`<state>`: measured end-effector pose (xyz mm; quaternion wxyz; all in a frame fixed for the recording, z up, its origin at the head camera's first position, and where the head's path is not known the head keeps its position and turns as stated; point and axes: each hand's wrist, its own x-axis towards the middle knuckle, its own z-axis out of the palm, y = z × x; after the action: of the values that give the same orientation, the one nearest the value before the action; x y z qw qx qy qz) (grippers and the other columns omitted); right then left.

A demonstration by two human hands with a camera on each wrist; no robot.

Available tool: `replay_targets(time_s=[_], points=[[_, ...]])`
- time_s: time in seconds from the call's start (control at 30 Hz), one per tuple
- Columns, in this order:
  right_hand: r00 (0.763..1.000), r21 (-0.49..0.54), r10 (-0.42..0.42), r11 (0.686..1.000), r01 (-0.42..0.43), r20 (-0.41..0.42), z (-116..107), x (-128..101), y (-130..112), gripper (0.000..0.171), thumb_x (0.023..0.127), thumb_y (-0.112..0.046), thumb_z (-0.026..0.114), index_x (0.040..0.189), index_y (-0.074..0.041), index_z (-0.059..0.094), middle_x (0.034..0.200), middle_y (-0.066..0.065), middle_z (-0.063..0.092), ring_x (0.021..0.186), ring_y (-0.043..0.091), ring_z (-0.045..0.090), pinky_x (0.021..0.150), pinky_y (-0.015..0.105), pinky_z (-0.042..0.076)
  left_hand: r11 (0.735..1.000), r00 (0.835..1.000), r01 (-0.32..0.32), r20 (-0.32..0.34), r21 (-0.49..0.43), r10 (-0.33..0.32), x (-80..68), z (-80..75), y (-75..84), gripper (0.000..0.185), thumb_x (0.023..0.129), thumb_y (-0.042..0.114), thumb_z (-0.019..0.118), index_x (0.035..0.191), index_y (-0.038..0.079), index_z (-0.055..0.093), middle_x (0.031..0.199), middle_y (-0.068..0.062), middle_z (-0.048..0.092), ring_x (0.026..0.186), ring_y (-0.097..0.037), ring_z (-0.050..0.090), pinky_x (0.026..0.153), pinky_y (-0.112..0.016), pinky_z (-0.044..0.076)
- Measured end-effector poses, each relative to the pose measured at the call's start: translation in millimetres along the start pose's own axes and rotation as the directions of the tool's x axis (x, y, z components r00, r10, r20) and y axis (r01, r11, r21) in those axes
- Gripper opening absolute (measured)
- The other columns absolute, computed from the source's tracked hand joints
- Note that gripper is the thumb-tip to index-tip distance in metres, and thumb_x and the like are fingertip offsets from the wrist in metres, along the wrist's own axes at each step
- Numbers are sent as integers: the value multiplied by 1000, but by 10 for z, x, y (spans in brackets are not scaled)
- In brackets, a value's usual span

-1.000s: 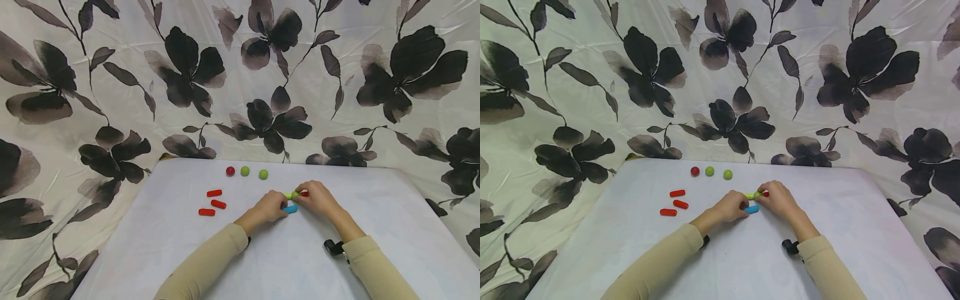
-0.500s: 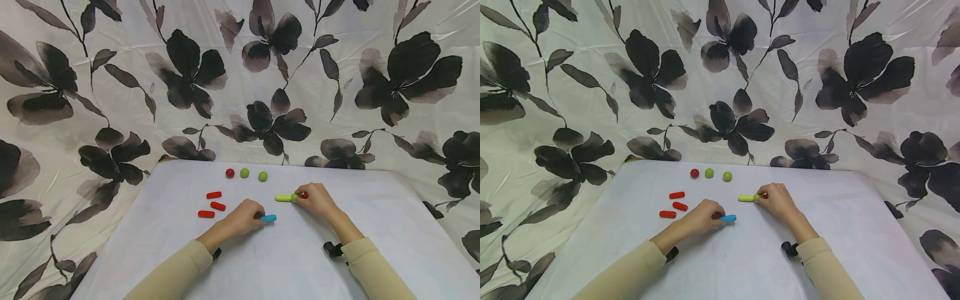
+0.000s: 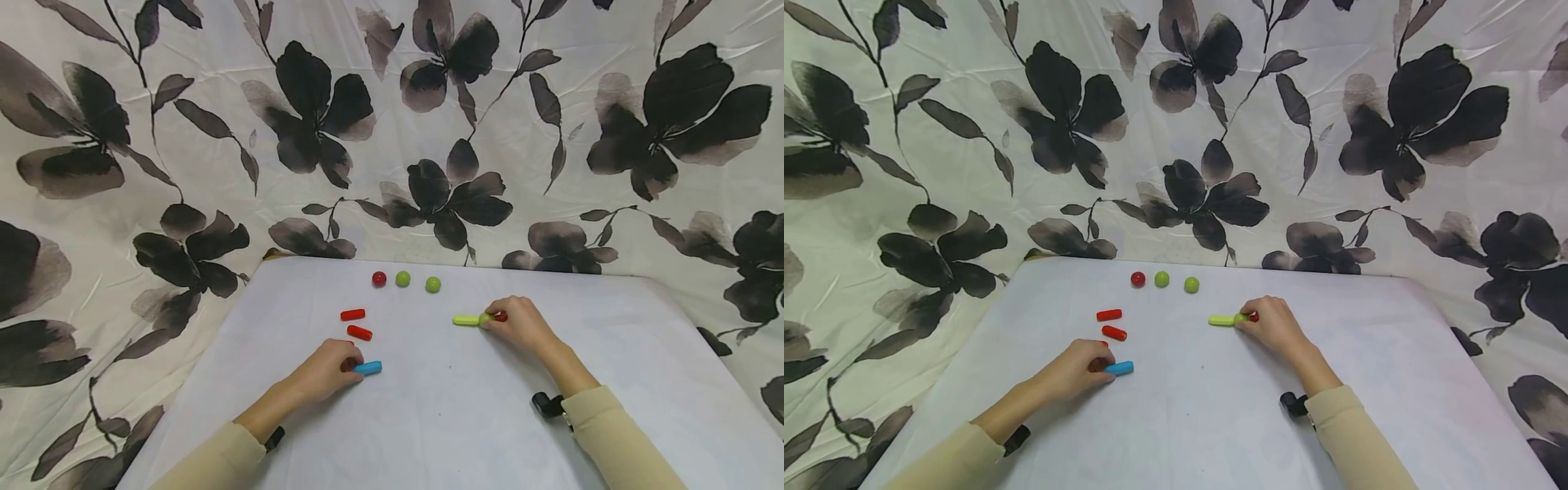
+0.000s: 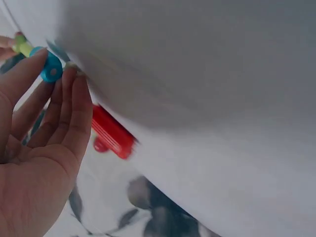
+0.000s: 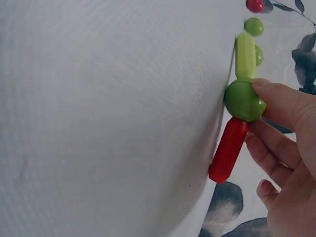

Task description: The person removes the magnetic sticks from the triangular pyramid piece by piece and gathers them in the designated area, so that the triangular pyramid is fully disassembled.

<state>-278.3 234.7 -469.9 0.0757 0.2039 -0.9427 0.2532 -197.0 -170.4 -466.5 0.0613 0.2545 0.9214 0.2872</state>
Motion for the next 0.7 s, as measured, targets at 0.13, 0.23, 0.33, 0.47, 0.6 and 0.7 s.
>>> replay_targets(time_s=[0.13,0.23,0.33,0.47,0.6,0.7], points=[[1000,13,0,1000,0,1,1,5,17,23,84,-15,84,103,-2,79,98,11,77,84,22,67,80,46,54,999,999,49,-14,7,-49,-84,-82,-127,14,87,8,82,100,9,75,84,8,64,80,-12,56,73,-26,51],[1000,21,2,1000,-3,8,11,15,27,23,85,-15,84,103,-2,79,99,11,76,85,23,66,81,46,53,996,996,83,-18,27,-83,-128,-132,-177,14,87,9,81,100,9,75,84,9,63,80,-12,55,72,-27,49],[1000,34,10,999,-10,20,28,22,35,24,85,-15,84,104,-2,79,99,10,76,86,22,65,81,46,53,993,994,107,-18,43,-106,-160,-166,-200,15,87,9,81,100,8,74,81,9,60,79,-13,53,70,-27,48],[999,56,28,998,-31,43,38,29,31,25,85,-18,84,105,-3,79,99,9,76,85,21,62,80,43,51,987,991,134,-36,84,-132,-179,-184,-155,24,84,11,85,104,7,72,82,6,59,77,-14,53,69,-27,49],[997,67,50,996,-54,56,-9,44,38,25,85,-17,84,105,-4,79,100,8,75,87,21,59,81,42,50,974,988,134,-96,184,-118,-71,-141,106,39,82,19,87,115,5,71,100,-3,65,86,-16,59,80,-34,57],[997,85,52,995,-57,65,-39,62,52,24,85,-16,85,104,-4,79,100,8,75,91,23,60,83,45,50,977,992,90,-106,192,-71,108,-75,364,46,84,22,86,123,3,69,113,-9,66,96,-21,63,87,-39,57]])
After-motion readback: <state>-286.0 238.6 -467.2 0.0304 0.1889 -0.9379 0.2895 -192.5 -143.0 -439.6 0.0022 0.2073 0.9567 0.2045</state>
